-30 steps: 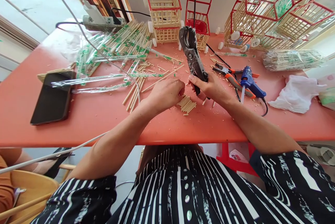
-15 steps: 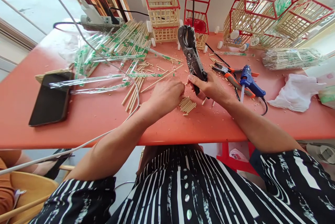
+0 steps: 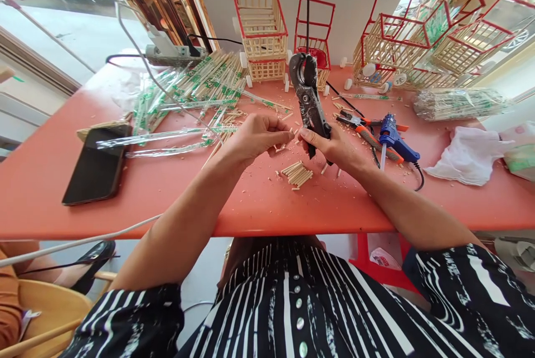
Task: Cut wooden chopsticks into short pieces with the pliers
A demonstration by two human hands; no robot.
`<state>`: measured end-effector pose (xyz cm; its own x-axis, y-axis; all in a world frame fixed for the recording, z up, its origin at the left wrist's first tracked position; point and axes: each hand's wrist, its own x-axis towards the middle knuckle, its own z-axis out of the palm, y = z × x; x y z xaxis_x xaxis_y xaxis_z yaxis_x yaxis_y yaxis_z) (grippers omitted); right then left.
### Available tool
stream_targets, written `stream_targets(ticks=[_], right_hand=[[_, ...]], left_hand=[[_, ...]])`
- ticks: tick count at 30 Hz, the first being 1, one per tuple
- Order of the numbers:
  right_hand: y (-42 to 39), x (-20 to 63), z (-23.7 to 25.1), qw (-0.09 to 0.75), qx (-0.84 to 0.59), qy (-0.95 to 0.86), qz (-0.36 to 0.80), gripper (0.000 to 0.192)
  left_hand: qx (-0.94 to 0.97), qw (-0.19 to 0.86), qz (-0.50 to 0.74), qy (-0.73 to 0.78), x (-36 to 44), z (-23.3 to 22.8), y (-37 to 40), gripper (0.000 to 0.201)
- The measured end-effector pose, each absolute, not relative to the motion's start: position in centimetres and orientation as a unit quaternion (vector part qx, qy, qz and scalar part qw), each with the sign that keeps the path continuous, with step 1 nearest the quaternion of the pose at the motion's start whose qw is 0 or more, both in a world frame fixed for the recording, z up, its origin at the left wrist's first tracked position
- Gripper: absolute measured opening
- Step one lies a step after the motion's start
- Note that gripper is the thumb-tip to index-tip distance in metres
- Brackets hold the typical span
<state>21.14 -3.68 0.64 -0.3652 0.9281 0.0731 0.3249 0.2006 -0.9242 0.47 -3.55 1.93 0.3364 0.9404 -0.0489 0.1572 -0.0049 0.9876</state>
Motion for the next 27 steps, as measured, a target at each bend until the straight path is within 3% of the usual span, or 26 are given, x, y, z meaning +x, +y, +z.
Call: stream_targets(ticks=[6,16,27], right_hand=[[-4.0,21.0,1.3,0.340,-0.445,-0.712,0.424,0.050],[-3.7,21.0,0.2,0.359,-0.467,-0.709,0.387,0.042],[-3.6,20.9,-0.2,0.361,-0.466,-0.738,0.330,0.046]], left_hand=[[0.592,0.590,0.349,0.423,0.7,1.5,-3.5,0.014],[0.624,0.513,0.369,0.460,1.2,0.3,-3.1,0.015],[0.640,0.518,0.342,0.453,1.4,0.5,-3.3,0.016]])
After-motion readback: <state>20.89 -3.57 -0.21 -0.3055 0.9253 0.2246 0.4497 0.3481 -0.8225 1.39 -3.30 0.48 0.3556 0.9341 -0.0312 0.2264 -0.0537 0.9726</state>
